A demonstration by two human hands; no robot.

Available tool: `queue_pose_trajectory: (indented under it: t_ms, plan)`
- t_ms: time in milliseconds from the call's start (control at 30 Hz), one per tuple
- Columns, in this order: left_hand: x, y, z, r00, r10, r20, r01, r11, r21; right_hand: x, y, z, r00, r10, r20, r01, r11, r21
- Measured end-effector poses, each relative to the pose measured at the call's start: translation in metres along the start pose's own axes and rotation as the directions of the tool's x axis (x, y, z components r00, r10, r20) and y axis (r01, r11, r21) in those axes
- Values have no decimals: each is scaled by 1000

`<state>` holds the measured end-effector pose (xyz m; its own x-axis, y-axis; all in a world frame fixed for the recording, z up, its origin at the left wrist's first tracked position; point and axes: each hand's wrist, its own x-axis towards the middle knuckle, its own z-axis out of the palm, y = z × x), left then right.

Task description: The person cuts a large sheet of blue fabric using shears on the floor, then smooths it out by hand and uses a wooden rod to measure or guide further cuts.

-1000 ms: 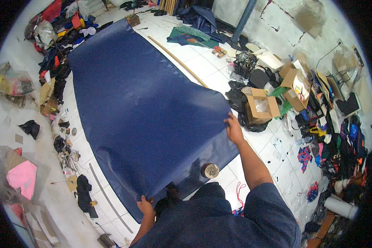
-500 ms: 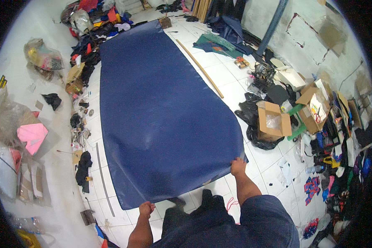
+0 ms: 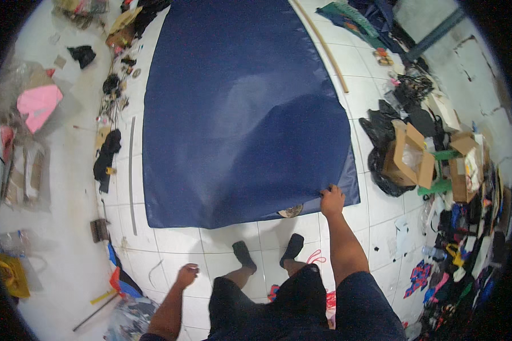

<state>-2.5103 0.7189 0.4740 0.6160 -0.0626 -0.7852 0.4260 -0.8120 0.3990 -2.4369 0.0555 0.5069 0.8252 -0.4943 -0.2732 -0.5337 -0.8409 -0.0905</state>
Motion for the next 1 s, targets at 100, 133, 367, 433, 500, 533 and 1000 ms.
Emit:
queue_pose_trajectory:
  t_ms: [100, 133, 367, 433, 500, 533, 1000]
  plan:
    - [55, -14, -4, 986, -97, -138, 84, 992, -93, 21, 37, 82, 989, -140, -56, 138, 990, -30]
    - [82, -49, -8, 980, -47, -193, 57, 997, 47, 32, 40, 111, 979, -201, -47, 197, 978, -74]
    - [289, -92, 36, 937, -89, -338, 103, 994, 23, 69, 91, 282, 984, -78, -160, 57, 989, -135]
    - [333, -73, 64, 915, -332, -229, 226, 893, -389, 71, 114, 318, 964, -110, -242, 100, 993, -56]
    - [372, -60, 75, 883, -415, -220, 244, 805, -541, 79, 135, 347, 925, -143, -353, 128, 990, -65]
    - [380, -67, 79, 880, -410, -240, 187, 763, -619, 81, 134, 359, 923, -119, -367, 128, 992, 0]
    - [473, -109, -20, 755, -290, -588, -652, -240, -720, 137, 220, 307, 605, 58, -794, 298, 908, 294]
